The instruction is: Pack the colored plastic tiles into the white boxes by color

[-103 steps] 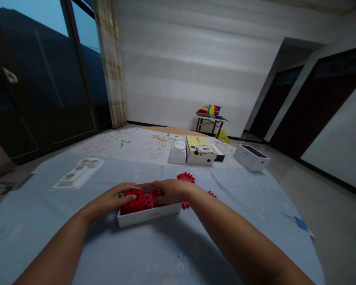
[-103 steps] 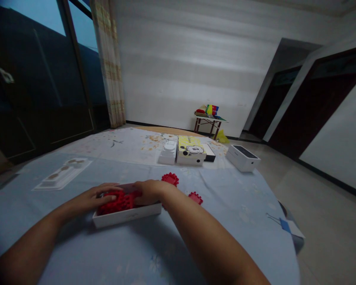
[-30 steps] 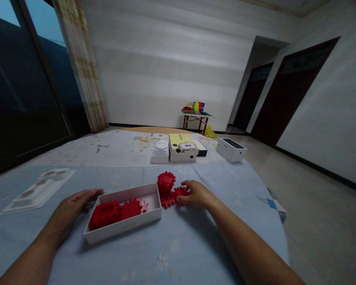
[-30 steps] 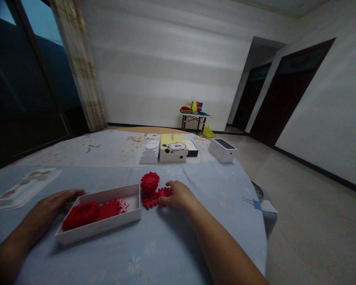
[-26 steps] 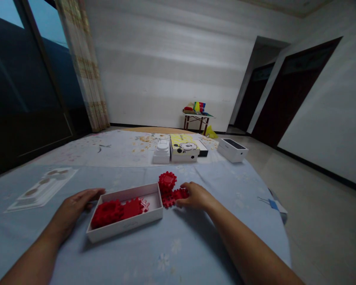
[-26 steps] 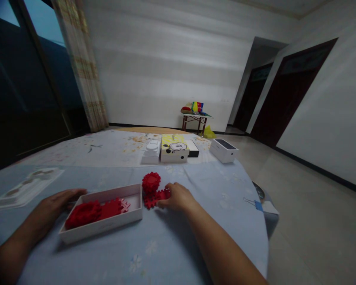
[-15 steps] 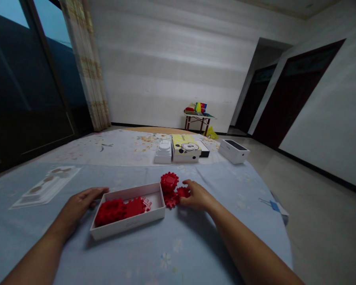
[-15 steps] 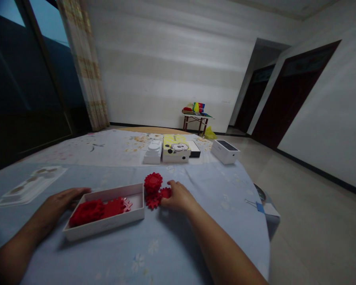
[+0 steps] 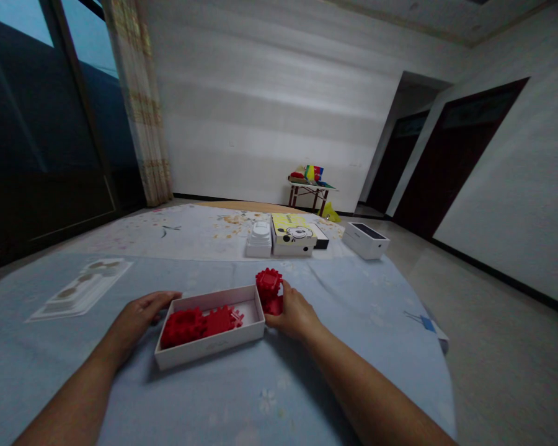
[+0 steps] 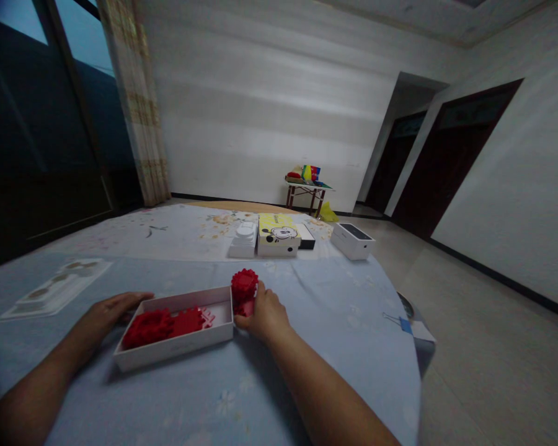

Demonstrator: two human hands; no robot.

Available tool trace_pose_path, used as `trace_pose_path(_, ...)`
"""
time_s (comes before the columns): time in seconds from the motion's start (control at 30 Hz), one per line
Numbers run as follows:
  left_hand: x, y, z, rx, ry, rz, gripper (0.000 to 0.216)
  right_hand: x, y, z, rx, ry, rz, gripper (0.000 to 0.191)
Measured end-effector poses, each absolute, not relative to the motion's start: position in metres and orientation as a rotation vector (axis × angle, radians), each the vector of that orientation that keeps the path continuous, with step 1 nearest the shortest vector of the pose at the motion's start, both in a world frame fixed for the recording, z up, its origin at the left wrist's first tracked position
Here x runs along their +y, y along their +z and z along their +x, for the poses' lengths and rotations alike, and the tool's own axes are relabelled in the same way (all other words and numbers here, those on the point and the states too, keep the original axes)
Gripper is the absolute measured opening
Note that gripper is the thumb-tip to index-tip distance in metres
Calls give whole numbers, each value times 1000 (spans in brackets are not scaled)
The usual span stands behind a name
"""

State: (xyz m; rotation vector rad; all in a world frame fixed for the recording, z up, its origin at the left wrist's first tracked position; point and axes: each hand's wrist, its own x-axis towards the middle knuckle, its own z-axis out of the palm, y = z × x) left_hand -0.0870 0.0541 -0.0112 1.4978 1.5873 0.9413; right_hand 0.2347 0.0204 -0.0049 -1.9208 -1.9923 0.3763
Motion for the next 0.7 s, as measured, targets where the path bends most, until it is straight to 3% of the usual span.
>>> trace_pose_path(0.4,56,-14,-85,1592,949,1460,62,19,-14,226,-1934,200,-1994,91)
trace_pose_path(0.7,52,-10,-84,1576,963,1477,59,19,0,256,-2095,334,-2013,99)
